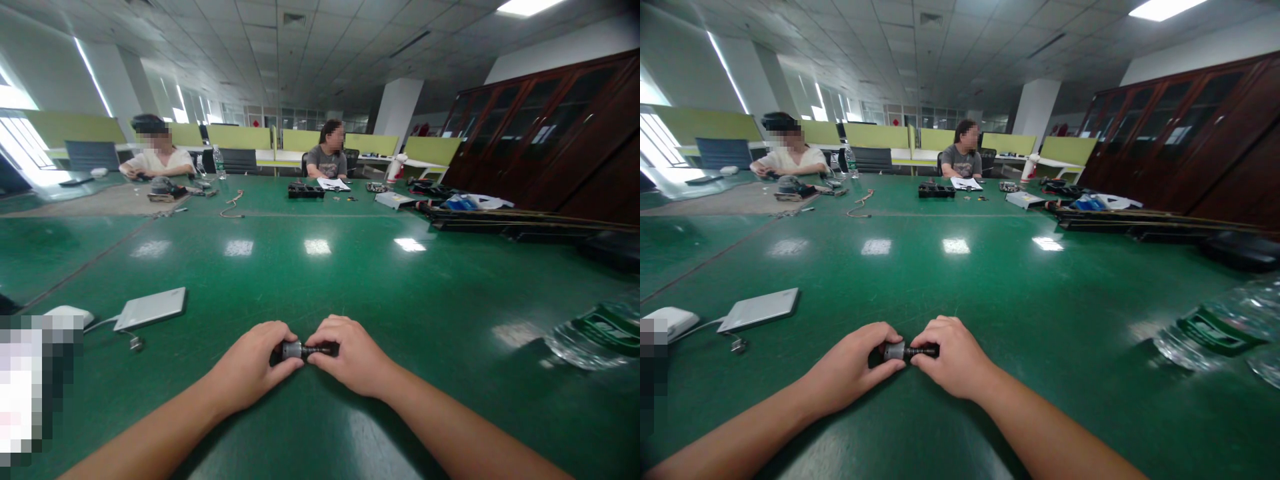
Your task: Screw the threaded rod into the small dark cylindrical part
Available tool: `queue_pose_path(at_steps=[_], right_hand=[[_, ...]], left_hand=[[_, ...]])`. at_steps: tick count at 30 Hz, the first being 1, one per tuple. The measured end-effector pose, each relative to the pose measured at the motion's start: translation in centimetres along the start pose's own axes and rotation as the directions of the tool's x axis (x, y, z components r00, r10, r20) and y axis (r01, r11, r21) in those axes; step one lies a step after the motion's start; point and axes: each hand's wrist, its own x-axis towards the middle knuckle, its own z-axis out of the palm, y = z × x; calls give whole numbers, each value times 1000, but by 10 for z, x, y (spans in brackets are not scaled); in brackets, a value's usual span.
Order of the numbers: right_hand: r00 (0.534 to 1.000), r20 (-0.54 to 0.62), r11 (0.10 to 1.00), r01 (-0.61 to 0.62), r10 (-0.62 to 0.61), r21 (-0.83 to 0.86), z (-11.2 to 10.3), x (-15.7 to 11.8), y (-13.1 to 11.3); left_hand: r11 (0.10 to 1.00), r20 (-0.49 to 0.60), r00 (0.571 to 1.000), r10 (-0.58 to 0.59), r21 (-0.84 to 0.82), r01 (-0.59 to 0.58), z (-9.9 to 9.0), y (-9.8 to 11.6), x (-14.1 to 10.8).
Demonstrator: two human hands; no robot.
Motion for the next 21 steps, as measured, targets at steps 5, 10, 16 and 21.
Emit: queue_pose_path(at_steps=[5, 10, 16, 21], right_hand=[[1000, 2, 1000, -4, 4, 8, -1, -1, 1], [1000, -1, 1000, -24, 24, -2, -3, 0, 1], [999, -2, 999, -43, 43, -30, -4, 0, 2], [998, -28, 997, -64, 63, -35, -5, 0, 4]], left_hand=[[1000, -12, 1000, 5, -4, -5, -1, -1, 0], [1000, -10, 1000, -26, -1, 26, -1, -2, 0], [1000, -23, 1000, -18, -8, 18, -2, -2, 1], [1000, -38, 999, -31, 1, 31, -3, -1, 2]])
